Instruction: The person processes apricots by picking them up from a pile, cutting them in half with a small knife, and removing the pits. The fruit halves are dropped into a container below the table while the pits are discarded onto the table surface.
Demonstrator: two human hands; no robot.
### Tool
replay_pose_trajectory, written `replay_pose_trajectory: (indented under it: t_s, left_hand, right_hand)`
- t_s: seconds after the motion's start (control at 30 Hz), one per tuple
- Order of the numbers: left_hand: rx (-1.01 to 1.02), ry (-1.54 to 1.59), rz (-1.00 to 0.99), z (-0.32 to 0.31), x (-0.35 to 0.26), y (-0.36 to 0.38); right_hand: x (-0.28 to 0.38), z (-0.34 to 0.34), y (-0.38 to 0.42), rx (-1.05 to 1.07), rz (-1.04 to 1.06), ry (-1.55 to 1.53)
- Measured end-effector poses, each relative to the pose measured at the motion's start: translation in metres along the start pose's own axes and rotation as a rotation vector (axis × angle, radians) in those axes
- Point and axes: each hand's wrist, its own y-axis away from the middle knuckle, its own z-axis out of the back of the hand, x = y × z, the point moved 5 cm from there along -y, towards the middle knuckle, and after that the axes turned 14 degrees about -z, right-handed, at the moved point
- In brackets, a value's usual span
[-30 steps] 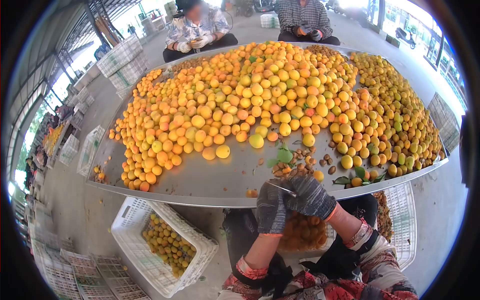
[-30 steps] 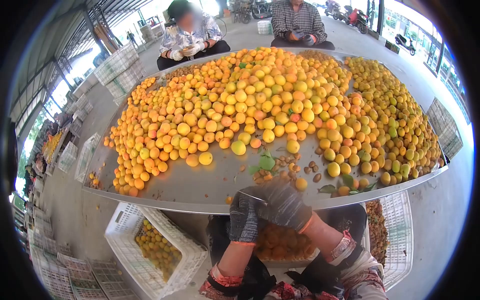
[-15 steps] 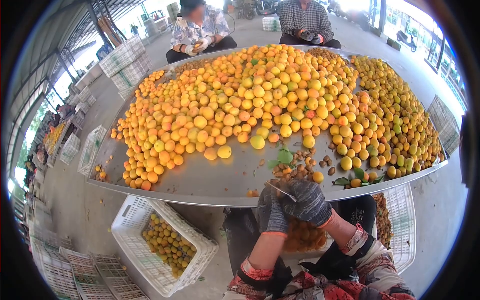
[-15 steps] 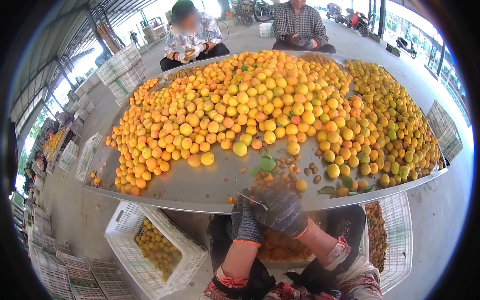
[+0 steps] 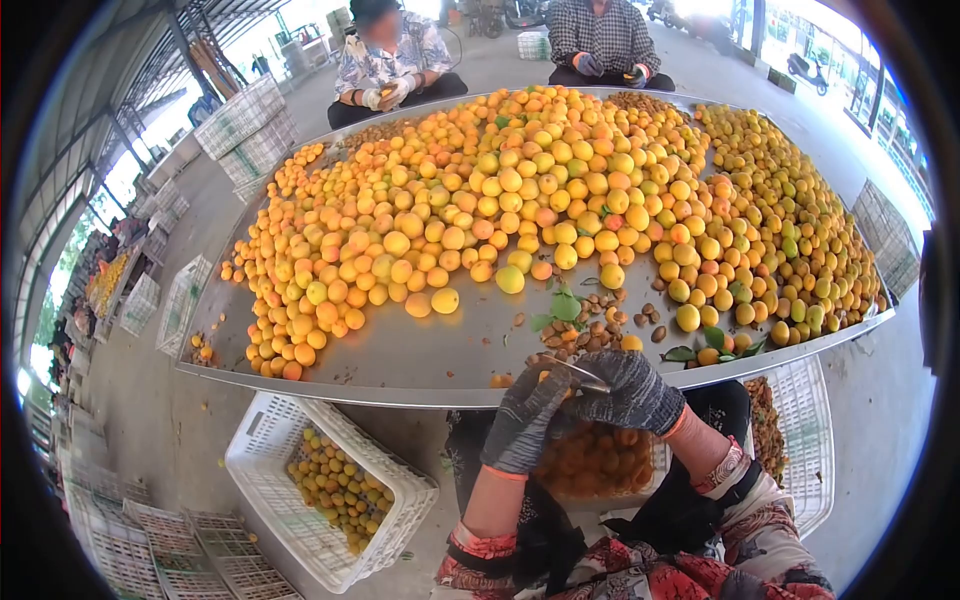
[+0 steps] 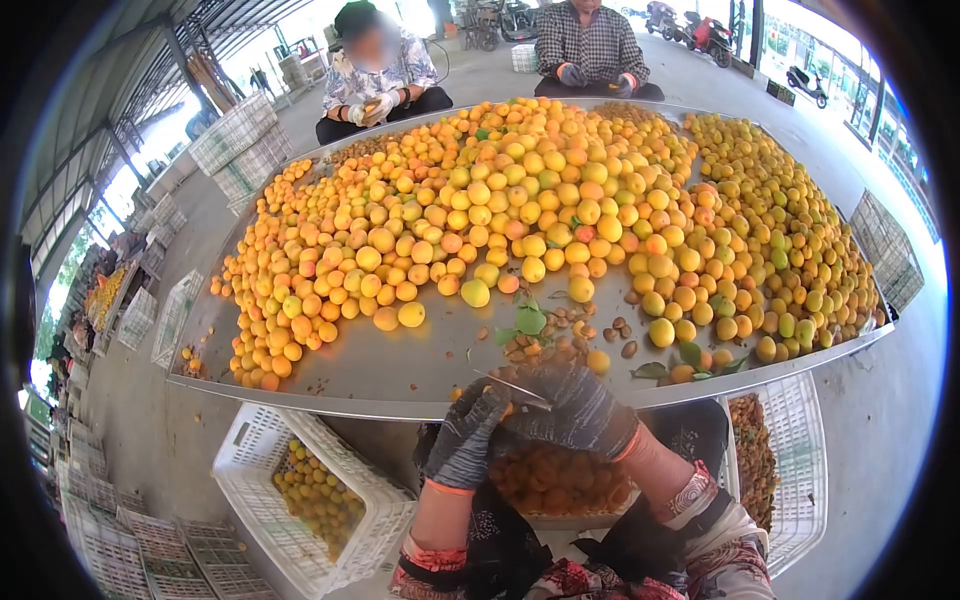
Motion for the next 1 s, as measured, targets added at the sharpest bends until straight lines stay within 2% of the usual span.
replay_pose_trajectory:
  t_s: [0.07,0.1,0.17,0.2,0.27,0.3,0.37,0.5,0.57,0.6,0.67,0.7,0.77,0.8,0.87,0.9,0.93,0.97,1.0]
  left_hand:
    - [0.004,-0.881,-0.565,-0.001,-0.012,-0.001]
    - [0.004,-0.883,-0.566,-0.003,-0.006,0.000]
    - [-0.344,-0.458,-0.311,0.003,0.001,0.001]
    - [-0.340,-0.459,-0.307,-0.001,0.004,0.000]
    - [-0.524,-0.239,-0.310,0.002,0.012,0.001]
    - [-0.522,-0.237,-0.309,0.003,0.017,-0.001]
    - [-0.679,0.146,-0.215,0.008,0.035,-0.002]
    - [-0.666,-0.056,-0.274,0.007,0.027,0.010]
    - [-0.570,-0.818,-0.559,0.000,-0.001,0.016]
    - [-0.567,-0.819,-0.562,0.003,-0.001,0.014]
    - [-0.631,-0.496,-0.409,0.018,0.009,0.011]
    - [-0.626,-0.497,-0.411,0.019,0.006,0.013]
    - [-0.596,-0.123,-0.323,0.015,0.007,0.018]
    - [-0.593,-0.125,-0.322,0.019,0.015,0.023]
    - [-0.351,-0.461,-0.366,0.018,0.031,0.029]
    - [-0.351,-0.464,-0.372,0.018,0.033,0.035]
    - [-0.174,-0.773,-0.416,0.008,0.030,0.038]
    - [0.014,-1.079,-0.452,-0.004,0.029,0.042]
    - [0.083,-1.056,-0.456,-0.013,0.028,0.047]
  right_hand:
    - [-0.013,-0.009,0.001,0.005,-0.046,0.047]
    - [-0.015,-0.014,0.001,0.005,-0.044,0.045]
    - [-0.020,-0.022,0.000,-0.043,-0.116,0.007]
    - [-0.018,-0.027,0.002,-0.045,-0.121,0.005]
    - [-0.008,-0.026,0.005,-0.273,-0.023,0.115]
    - [-0.006,-0.028,0.006,-0.275,-0.025,0.117]
    - [-0.005,-0.030,0.008,-0.235,-0.118,0.065]
    - [-0.009,-0.035,0.023,-0.308,-0.127,0.023]
    - [-0.024,-0.039,0.027,-0.288,-0.251,-0.234]
    - [-0.024,-0.037,0.030,-0.292,-0.250,-0.236]
    - [-0.031,-0.032,0.041,-0.246,-0.399,-0.603]
    - [-0.032,-0.026,0.043,-0.250,-0.398,-0.605]
    - [-0.035,-0.008,0.044,-0.329,-0.410,-0.530]
    - [-0.055,-0.010,0.040,-0.334,-0.495,-0.574]
    - [-0.074,-0.005,0.035,-0.309,-0.547,-0.635]
    - [-0.078,-0.001,0.030,-0.282,-0.602,-0.694]
    - [-0.063,0.013,0.027,-0.244,-0.721,-0.366]
    - [-0.065,0.015,0.024,-0.245,-0.717,-0.371]
    - [-0.072,0.012,0.019,-0.219,-0.711,-0.373]
